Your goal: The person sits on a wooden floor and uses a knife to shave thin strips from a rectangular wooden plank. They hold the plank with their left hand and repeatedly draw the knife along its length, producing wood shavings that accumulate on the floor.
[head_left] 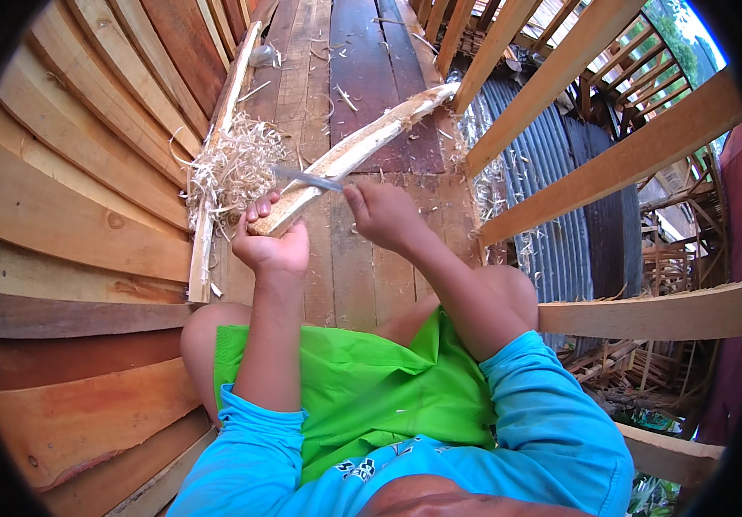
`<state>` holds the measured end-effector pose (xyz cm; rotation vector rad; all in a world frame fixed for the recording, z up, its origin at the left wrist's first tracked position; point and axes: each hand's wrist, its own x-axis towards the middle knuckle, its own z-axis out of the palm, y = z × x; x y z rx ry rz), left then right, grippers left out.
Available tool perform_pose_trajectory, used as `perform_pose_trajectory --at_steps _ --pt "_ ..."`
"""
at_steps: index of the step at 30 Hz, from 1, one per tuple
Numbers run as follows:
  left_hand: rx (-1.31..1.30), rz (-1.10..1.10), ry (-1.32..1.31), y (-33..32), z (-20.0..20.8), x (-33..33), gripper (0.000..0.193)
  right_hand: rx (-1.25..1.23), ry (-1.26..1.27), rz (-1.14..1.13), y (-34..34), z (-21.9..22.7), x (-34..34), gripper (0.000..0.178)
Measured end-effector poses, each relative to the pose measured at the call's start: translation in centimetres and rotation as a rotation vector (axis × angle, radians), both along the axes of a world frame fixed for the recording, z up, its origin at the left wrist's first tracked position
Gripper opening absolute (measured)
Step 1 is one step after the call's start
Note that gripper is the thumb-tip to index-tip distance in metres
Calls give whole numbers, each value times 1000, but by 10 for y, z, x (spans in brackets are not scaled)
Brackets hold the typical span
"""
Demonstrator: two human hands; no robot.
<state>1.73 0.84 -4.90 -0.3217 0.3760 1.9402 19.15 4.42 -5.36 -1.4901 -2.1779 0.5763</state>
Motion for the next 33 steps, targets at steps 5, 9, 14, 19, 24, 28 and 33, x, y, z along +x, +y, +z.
perform_pose_trajectory --at_steps 5,9,14,19,24,28,33 --pt "56 -19 33 0 -4 3 19 42 51 23 8 4 7 41" --pt "-21 2 22 -2 4 7 19 123 -41 -17 4 1 -7 42" --pt "53 -60 54 -4 -3 12 21 205 -89 -266 14 -8 -7 48" --pt "18 -29 28 -3 -1 11 21 212 -93 -296 13 -10 -11 50" --pt "22 -10 51 -2 -11 8 20 272 -29 -129 -4 -8 -24 53" --pt "100 -52 84 -11 -4 18 20 101 -110 -647 55 -19 31 55" --pt "44 -32 90 -9 -1 14 19 112 -90 -228 8 -5 -3 55"
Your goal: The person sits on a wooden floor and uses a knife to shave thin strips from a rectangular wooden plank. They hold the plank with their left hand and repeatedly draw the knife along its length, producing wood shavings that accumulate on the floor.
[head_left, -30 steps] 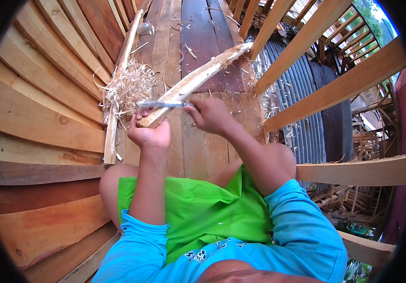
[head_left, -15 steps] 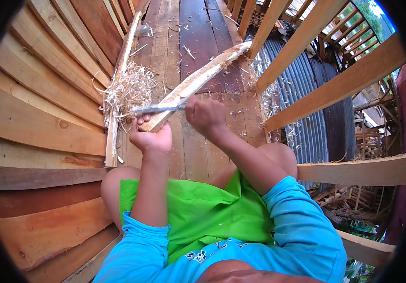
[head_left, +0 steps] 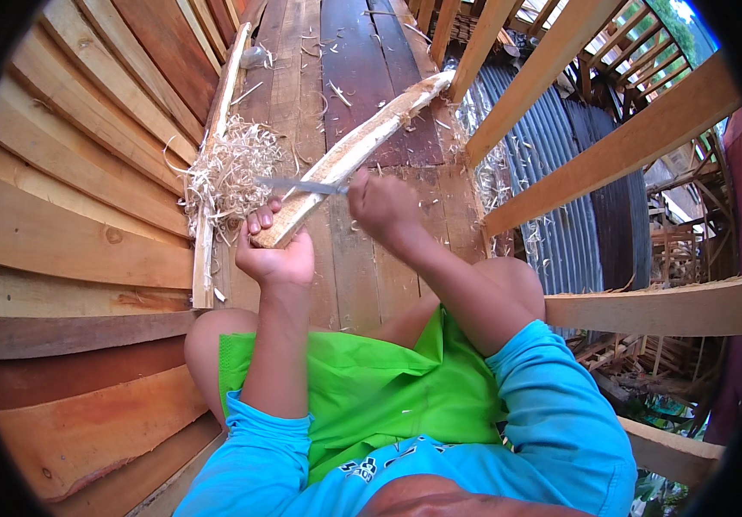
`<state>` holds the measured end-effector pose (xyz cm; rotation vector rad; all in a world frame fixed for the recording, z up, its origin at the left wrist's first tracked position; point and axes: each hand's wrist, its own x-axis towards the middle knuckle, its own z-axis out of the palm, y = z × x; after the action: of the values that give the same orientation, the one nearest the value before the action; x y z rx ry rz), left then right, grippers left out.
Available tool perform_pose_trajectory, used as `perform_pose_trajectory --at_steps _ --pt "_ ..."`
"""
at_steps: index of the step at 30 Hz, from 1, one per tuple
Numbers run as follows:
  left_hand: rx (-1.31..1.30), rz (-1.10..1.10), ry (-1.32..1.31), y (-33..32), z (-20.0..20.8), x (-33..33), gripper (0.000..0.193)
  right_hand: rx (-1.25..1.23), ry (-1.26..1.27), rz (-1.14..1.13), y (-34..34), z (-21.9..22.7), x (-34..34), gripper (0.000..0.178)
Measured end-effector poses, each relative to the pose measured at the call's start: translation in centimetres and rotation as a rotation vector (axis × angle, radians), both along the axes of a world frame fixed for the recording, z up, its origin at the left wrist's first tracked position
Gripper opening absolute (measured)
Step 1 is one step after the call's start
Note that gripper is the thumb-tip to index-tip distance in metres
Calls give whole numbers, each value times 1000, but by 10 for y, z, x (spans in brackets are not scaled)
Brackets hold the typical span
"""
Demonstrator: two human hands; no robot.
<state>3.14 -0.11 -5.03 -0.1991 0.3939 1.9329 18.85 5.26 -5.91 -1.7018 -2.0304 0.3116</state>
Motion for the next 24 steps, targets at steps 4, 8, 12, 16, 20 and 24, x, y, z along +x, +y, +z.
perform_pose_trajectory --at_steps 4,8,12,16,20,24 --pt "-22 4 -53 10 -7 -2 18 51 57 -60 13 -6 0 56" --pt "-62 44 -41 5 5 -4 19 77 38 -31 3 -6 -14 57" --pt "63 -24 -27 4 -8 -3 19 56 67 -212 34 -13 22 58" --pt "-35 38 -28 0 5 -4 18 -141 -20 11 -5 12 -8 59" --pt "43 -30 -23 1 0 1 19 -51 38 -262 42 -19 39 57" --pt "-16 9 -26 3 -6 -5 19 -73 -26 3 11 5 -2 49"
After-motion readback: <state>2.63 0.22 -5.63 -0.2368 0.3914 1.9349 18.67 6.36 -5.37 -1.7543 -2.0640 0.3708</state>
